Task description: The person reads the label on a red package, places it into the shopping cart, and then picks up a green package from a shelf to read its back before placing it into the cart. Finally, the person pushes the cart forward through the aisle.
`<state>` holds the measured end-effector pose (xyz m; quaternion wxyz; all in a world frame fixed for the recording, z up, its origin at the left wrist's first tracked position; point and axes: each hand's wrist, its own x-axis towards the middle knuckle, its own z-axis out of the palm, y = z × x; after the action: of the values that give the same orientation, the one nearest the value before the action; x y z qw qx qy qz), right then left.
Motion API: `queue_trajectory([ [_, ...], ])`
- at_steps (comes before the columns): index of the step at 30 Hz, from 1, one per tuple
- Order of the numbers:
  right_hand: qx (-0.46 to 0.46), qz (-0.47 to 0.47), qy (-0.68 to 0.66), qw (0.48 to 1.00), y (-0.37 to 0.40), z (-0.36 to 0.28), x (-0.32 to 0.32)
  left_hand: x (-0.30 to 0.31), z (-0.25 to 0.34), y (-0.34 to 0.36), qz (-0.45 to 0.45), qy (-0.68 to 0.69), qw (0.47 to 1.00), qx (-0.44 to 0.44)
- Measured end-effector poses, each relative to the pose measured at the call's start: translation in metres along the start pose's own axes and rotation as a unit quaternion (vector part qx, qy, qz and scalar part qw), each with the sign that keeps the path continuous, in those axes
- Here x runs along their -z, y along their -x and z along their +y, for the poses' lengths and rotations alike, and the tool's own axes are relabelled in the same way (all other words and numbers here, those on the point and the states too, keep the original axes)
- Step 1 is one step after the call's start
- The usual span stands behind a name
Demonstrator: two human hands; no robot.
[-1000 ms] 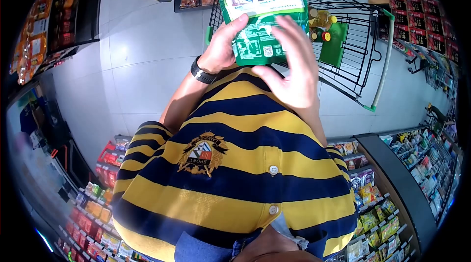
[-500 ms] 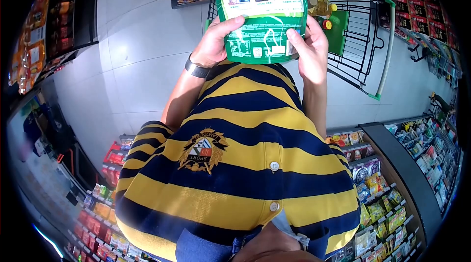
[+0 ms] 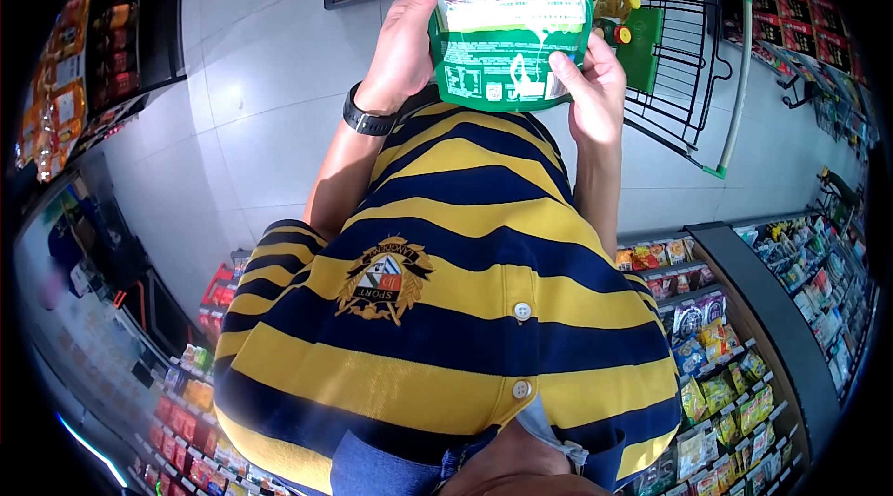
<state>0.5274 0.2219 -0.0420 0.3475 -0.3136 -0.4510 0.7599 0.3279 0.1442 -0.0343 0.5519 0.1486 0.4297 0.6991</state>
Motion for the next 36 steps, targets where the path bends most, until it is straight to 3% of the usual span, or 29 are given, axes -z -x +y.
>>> queue_trajectory([
  [36,-0.013,-0.033,0.024,0.999,0.005,0.002,0.003,0.002,-0.008,0.005,0.018,-0.053,0.997,-0.053],
])
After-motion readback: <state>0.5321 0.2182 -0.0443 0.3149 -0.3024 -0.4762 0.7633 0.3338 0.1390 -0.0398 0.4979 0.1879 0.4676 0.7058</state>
